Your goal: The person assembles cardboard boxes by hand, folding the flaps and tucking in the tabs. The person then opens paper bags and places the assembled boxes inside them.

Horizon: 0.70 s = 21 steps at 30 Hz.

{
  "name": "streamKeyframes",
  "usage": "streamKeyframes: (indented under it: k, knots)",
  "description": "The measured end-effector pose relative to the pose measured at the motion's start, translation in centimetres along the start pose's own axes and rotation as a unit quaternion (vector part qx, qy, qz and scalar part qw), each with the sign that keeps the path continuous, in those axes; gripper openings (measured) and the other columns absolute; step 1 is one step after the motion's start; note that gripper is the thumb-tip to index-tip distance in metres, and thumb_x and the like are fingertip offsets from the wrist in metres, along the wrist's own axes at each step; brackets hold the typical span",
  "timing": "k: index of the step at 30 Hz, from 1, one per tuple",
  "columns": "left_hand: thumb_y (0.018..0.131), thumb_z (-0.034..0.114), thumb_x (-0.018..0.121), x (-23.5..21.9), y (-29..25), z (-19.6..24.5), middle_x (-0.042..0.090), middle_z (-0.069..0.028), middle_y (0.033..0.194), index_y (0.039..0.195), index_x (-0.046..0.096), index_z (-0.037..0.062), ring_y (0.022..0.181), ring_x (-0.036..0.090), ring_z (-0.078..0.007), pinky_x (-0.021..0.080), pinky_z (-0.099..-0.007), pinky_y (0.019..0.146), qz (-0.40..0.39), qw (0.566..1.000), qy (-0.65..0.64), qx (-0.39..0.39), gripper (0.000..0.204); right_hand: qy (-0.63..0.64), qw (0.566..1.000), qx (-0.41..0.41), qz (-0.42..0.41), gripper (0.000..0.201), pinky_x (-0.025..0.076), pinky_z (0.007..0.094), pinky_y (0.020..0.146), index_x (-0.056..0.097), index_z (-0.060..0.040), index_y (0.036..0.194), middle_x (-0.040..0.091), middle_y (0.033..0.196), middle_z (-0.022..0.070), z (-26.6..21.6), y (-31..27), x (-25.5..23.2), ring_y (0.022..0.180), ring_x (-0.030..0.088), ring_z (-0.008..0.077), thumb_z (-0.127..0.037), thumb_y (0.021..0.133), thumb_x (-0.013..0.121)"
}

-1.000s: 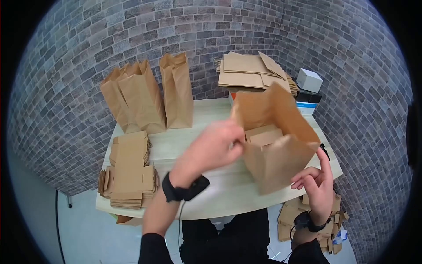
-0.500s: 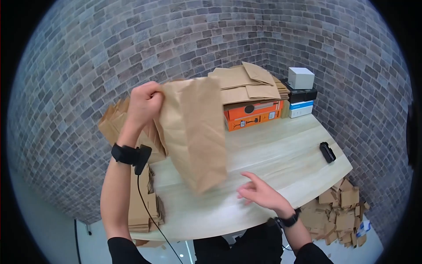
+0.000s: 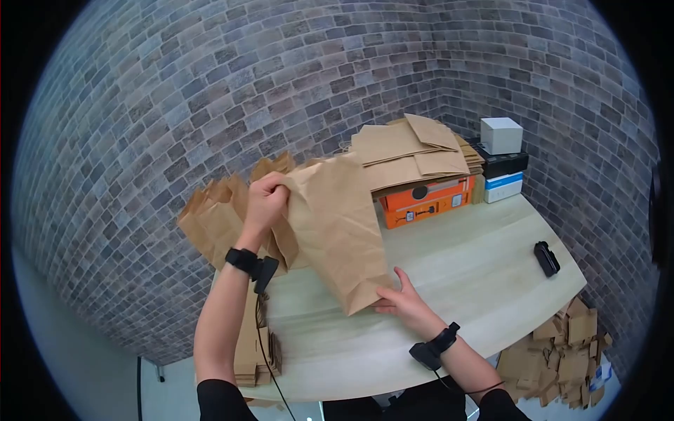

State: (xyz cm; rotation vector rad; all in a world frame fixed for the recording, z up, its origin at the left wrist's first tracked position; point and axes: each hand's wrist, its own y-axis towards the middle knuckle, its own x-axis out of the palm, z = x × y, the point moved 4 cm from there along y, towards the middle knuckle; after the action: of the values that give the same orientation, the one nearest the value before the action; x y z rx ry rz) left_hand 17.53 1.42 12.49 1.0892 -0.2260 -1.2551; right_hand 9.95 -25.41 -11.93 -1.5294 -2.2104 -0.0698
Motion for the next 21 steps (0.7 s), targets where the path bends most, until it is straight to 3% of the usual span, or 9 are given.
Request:
streamKeyframes:
  k: [2,3,6,8,9,11,12,14,21]
  knots:
    - [0.083,-0.002,0.054,0.7,-0.1,-0.8,0.064,-0.0032,0.075,0.085,0.068,-0.0032,0.068,0.057,-0.0105,0.044,-0.0259,0.063,-0.013,0.999,-0.020,-0.022,0.014,0.127,0.986,0.026,-0.107,0.089,0.055,0.0412,0.090,-0.001,-0.0070,0.156,0.053,0.133,0.0190,0.4,0.5,0.1,0.110,0.063,0.0265,-0.009,0.094,0.062]
    - [0.083,-0.002,0.054,0.7,-0.2,-1.5,0.064,-0.0032,0.075,0.085,0.068,-0.0032,0.068,0.057,-0.0105,0.044,-0.0259,0.063,-0.011,0.999,-0.020,-0.027,0.014,0.126,0.986,0.031,-0.106,0.089,0.055,0.0412,0.090,-0.001,-0.0070,0.156,0.053,0.133,0.0190,0.6,0.7,0.2,0.110,0.063,0.0265,-0.009,0.094,0.062]
    - [0.083,-0.002,0.054,0.8,-0.1,-2.3,0.065,-0.0057,0.075,0.086,0.068,-0.0024,0.069,0.059,-0.0127,0.046,-0.0275,0.064,-0.029,0.999,0.009,-0.028,0.015,0.092,0.990,-0.029,-0.099,0.078,0.054,0.0403,0.093,0.011,-0.0037,0.156,0.049,0.140,0.0156,-0.2,1.7,0.1,0.110,0.063,0.0251,-0.001,0.094,0.057]
    - [0.081,-0.001,0.055,0.8,-0.1,-0.9,0.065,-0.0123,0.077,0.088,0.067,-0.0016,0.071,0.064,-0.0231,0.048,-0.0316,0.066,-0.079,0.994,0.076,-0.006,0.014,0.026,0.991,-0.105,-0.074,0.062,0.054,0.0372,0.094,0.029,-0.0002,0.152,0.051,0.140,0.0134,-0.3,2.6,0.1,0.110,0.064,0.0231,0.001,0.094,0.053]
    - [0.081,-0.001,0.055,0.6,0.1,-0.7,0.065,-0.0123,0.077,0.088,0.067,-0.0016,0.071,0.064,-0.0231,0.048,-0.0316,0.066,-0.076,0.994,0.078,-0.008,0.014,0.024,0.991,-0.103,-0.077,0.062,0.054,0.0372,0.094,0.029,-0.0002,0.152,0.051,0.140,0.0134,-0.4,2.9,0.0,0.110,0.064,0.0231,0.001,0.094,0.053]
    - [0.084,-0.001,0.060,0.5,0.8,0.2,0.062,-0.0131,0.076,0.089,0.065,-0.0006,0.069,0.061,-0.0265,0.047,-0.0314,0.064,-0.120,0.974,0.167,0.097,0.006,-0.013,0.994,-0.107,-0.029,0.047,0.054,0.0340,0.093,0.044,0.0016,0.144,0.059,0.132,0.0116,-1.5,3.1,-0.1,0.108,0.064,0.0196,-0.001,0.097,0.048]
    - [0.084,-0.001,0.060,0.3,1.1,0.3,0.062,-0.0131,0.076,0.089,0.065,-0.0006,0.069,0.061,-0.0265,0.047,-0.0314,0.064,-0.115,0.974,0.171,0.090,0.006,-0.018,0.994,-0.102,-0.036,0.047,0.054,0.0340,0.093,0.044,0.0016,0.144,0.059,0.132,0.0116,-1.8,3.2,0.2,0.108,0.064,0.0196,-0.001,0.097,0.048]
    - [0.080,-0.001,0.064,0.4,1.9,1.0,0.063,-0.0182,0.082,0.088,0.065,0.0006,0.075,0.061,-0.0371,0.049,-0.0372,0.067,-0.141,0.968,0.162,0.130,0.009,-0.040,0.991,-0.126,0.012,0.042,0.054,0.0320,0.091,0.050,0.0017,0.140,0.065,0.122,0.0093,-2.4,3.4,0.3,0.105,0.065,0.0174,-0.003,0.098,0.045]
    - [0.075,-0.003,0.063,0.6,5.4,-2.1,0.065,-0.0187,0.085,0.087,0.066,0.0003,0.084,0.062,-0.0388,0.051,-0.0430,0.072,-0.229,0.911,0.285,0.190,0.013,-0.090,0.981,-0.165,0.044,0.042,0.056,0.0282,0.085,0.050,0.0020,0.139,0.066,0.118,0.0098,-0.5,9.0,-0.3,0.102,0.066,0.0154,-0.003,0.098,0.044]
